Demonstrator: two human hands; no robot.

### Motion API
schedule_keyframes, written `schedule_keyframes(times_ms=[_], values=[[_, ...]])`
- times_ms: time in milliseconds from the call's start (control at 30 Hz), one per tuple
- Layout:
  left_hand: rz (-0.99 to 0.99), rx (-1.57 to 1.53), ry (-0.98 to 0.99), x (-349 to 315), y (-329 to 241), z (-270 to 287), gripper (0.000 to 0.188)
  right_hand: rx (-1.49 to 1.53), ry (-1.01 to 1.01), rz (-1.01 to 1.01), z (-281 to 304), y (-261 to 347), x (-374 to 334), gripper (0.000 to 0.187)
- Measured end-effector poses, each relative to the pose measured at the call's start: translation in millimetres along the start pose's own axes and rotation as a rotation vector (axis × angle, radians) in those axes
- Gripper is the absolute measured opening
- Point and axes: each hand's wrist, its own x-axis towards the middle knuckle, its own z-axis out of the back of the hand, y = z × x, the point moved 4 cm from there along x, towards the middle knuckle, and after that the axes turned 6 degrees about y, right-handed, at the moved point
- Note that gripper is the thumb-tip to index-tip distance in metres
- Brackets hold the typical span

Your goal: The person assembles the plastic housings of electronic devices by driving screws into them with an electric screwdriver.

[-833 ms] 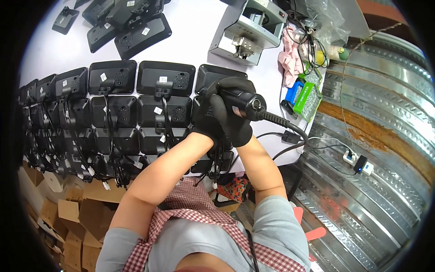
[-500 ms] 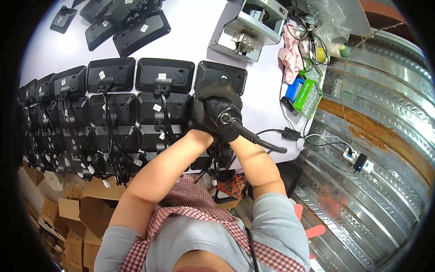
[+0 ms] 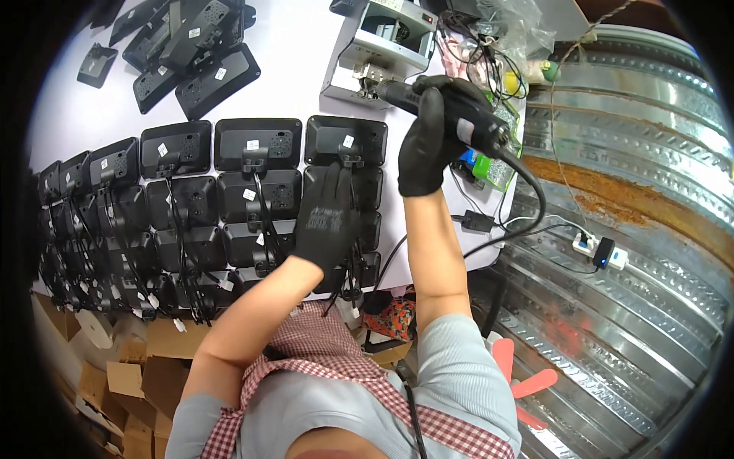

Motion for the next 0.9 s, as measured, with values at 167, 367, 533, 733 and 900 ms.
schedule_keyframes(times_ms=[167,367,533,733,900], values=[[0.033,-0.008,0.130,-27,-3,-4,0.070,-0.150,0.330,-0.040,-1,-20,6,0.029],[0.019,0.020,0.105,-32,2,-7,0.066,-0.071,0.192,-0.325,-4,-3,-24,0.027],[-0.009,0.141,0.146,-25,0,-21,0.066,0.134,0.339,-0.348,-19,10,-91,0.031],[-0.011,0.123,0.095,-26,2,-22,0.067,0.232,0.423,-0.295,-28,-5,-110,0.032],[-0.003,0.126,0.127,-29,4,-25,0.068,0.256,0.458,-0.231,-30,-9,-112,0.031]])
